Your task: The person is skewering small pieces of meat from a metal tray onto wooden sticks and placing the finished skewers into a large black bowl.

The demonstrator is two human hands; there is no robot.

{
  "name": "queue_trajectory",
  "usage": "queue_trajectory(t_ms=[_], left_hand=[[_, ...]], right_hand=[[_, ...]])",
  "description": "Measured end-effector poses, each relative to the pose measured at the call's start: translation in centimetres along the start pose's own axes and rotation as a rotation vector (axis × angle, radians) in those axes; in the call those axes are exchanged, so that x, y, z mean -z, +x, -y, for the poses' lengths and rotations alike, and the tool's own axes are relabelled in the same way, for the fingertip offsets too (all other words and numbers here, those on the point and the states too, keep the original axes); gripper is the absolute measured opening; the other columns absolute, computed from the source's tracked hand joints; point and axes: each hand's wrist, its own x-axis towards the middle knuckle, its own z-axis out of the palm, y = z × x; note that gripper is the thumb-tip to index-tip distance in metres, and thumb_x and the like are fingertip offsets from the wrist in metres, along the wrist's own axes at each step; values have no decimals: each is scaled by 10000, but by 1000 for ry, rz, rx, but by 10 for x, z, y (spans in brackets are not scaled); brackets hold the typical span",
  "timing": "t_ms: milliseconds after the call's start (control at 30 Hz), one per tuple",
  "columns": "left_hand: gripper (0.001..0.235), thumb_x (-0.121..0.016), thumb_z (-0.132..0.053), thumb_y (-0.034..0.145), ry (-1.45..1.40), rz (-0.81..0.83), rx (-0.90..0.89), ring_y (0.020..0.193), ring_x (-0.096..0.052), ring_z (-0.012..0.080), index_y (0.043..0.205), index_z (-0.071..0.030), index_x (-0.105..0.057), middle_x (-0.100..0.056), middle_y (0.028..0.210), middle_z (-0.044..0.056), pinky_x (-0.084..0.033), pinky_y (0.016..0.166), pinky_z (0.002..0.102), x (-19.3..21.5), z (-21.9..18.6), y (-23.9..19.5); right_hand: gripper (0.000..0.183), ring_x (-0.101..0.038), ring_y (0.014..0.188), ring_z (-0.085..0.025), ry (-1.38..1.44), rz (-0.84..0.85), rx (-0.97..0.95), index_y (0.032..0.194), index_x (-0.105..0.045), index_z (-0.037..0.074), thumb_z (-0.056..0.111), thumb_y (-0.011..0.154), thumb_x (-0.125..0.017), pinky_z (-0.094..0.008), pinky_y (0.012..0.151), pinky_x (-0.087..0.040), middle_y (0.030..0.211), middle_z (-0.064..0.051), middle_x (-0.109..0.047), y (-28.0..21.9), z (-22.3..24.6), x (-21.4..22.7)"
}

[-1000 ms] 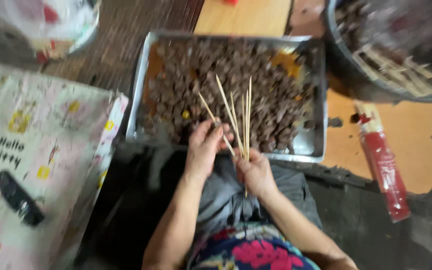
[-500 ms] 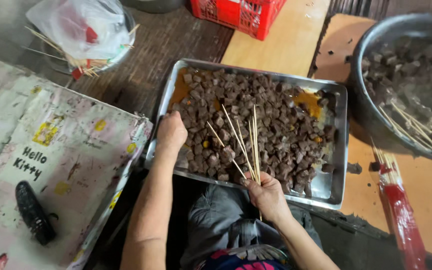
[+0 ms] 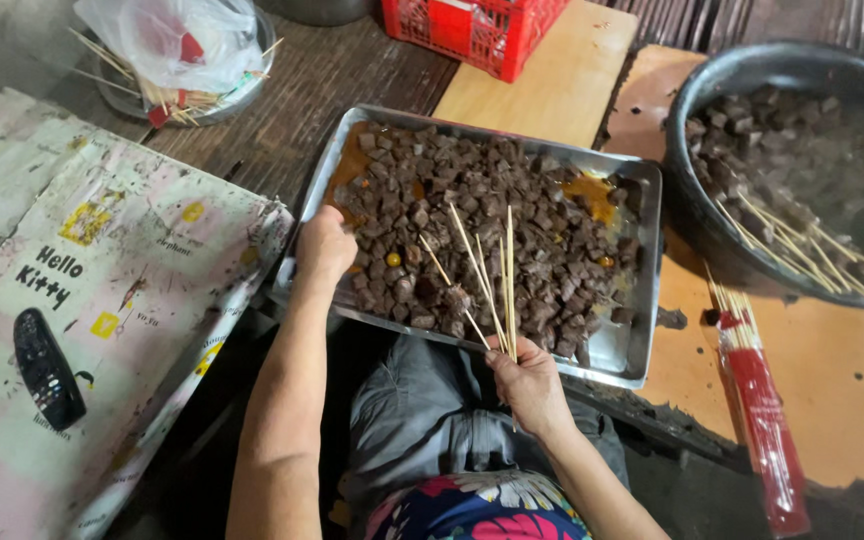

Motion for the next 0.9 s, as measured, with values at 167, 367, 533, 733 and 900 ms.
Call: queue_trajectory(t_ms=[167,367,533,733,900], left_hand=[[309,-787,-138,886,-778,-21,-50,967,-735,256,1145,-20,-666,-750,1072,126,-599,840,399,3,-26,-33],[198,-631,-94,1031,-1734,266,116,962,-725,246,1225,-56,-623,-671,1065,83,-583,739,374,-11,-78,-73],[188,-594,-125,1055,-1854,304,160,981,-709,235,1228,-53,-610,-714,1161,131,-598,821,370,-16,-97,-107],[188,-591,-159,1070,-1885,245,177,990,-702,230,1225,-55,-618,-709,1165,128,-599,840,388,-8,-102,-112],[172,-591,-170,1054,-1863,248,218,961,-707,227,1184,-62,-626,-717,1139,117,-600,826,391,-9,-101,-111]], right_hand=[[61,-468,487,-48,-196,11,150,996,-723,59,101,961,-696,-232,431,-362,622,46,-563,-13,-10,22],[94,-462,538,-34,-171,0,120,1012,-761,56,62,934,-710,-225,474,-376,697,63,-620,-25,-12,20],[132,-549,725,-17,-116,66,227,1049,-769,31,-5,943,-699,-202,651,-468,845,61,-690,-30,-27,22],[156,-514,674,-37,-109,25,128,1061,-770,30,-13,933,-692,-220,596,-432,822,43,-678,-38,-26,26],[139,-577,726,-37,-112,18,140,1047,-759,22,-7,936,-681,-214,644,-485,842,28,-705,-38,-25,25]])
